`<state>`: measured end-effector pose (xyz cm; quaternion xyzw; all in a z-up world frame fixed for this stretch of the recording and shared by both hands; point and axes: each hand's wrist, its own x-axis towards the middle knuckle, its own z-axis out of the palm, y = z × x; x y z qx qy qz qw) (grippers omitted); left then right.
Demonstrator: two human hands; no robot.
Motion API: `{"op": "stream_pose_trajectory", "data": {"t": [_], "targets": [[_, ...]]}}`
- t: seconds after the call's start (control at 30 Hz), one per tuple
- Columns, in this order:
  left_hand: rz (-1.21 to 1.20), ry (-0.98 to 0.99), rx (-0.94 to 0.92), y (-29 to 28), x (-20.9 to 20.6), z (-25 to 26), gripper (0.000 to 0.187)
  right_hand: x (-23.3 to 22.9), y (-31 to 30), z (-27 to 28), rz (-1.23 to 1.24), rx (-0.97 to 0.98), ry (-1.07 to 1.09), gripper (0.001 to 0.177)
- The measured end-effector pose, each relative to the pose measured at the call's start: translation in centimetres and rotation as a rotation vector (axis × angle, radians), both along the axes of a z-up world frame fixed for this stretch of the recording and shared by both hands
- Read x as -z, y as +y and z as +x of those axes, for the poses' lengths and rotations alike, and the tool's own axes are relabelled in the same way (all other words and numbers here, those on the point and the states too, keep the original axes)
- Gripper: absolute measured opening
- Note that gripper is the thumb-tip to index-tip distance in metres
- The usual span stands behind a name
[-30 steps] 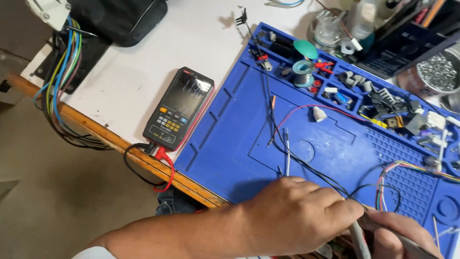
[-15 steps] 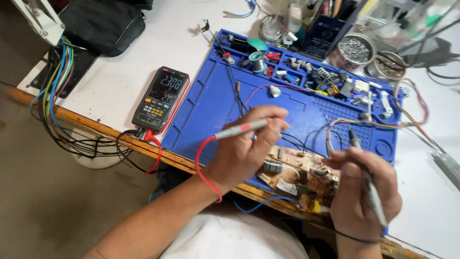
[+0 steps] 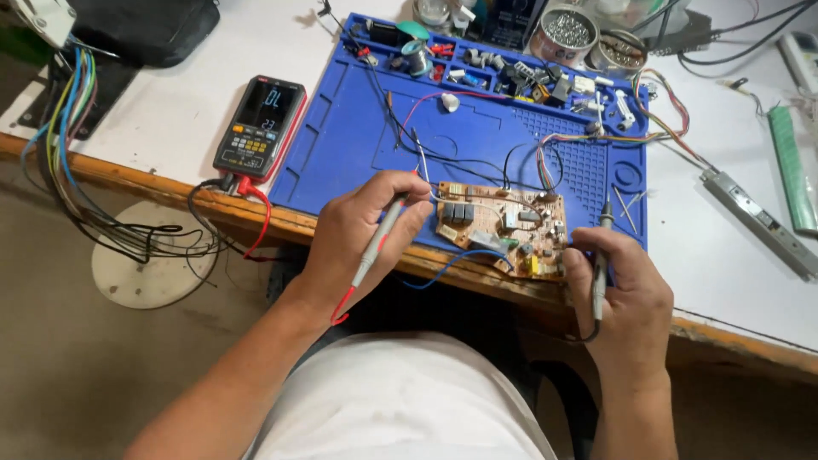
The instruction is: The person uses a multimeter to test a small circuit board, touching the probes to various points on both sides of the board. The person flips the board over multiple times to access different components and connection points while monitoring the multimeter display.
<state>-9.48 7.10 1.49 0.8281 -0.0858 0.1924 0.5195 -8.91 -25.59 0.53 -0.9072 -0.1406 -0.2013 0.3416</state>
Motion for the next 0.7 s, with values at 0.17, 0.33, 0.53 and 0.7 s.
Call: {"op": "stream_pose_trajectory", "data": {"t": [0.17, 0.33, 0.53, 0.7], "targets": [[0.257, -0.235, 0.048, -0.8, 1.5, 0.4, 0.021, 1.0, -0.1, 0.3, -0.149, -0.078, -0.061, 0.026], [0.309, -0.247, 0.095, -1.2, 2.1, 1.1, 0.026, 1.3, 0.0, 0.4, -0.166, -0.118, -0.158, 0.020], [0.373, -0.285, 0.039, -1.4, 3.4, 1.2, 0.032, 0.9, 0.2, 0.3, -0.097, -0.122, -0.127, 0.017], [0.364, -0.257, 0.050, -1.3, 3.6, 1.0, 0.034, 0.5, 0.0, 0.0, -0.052, -0.116, -0.062, 0.021]]}}
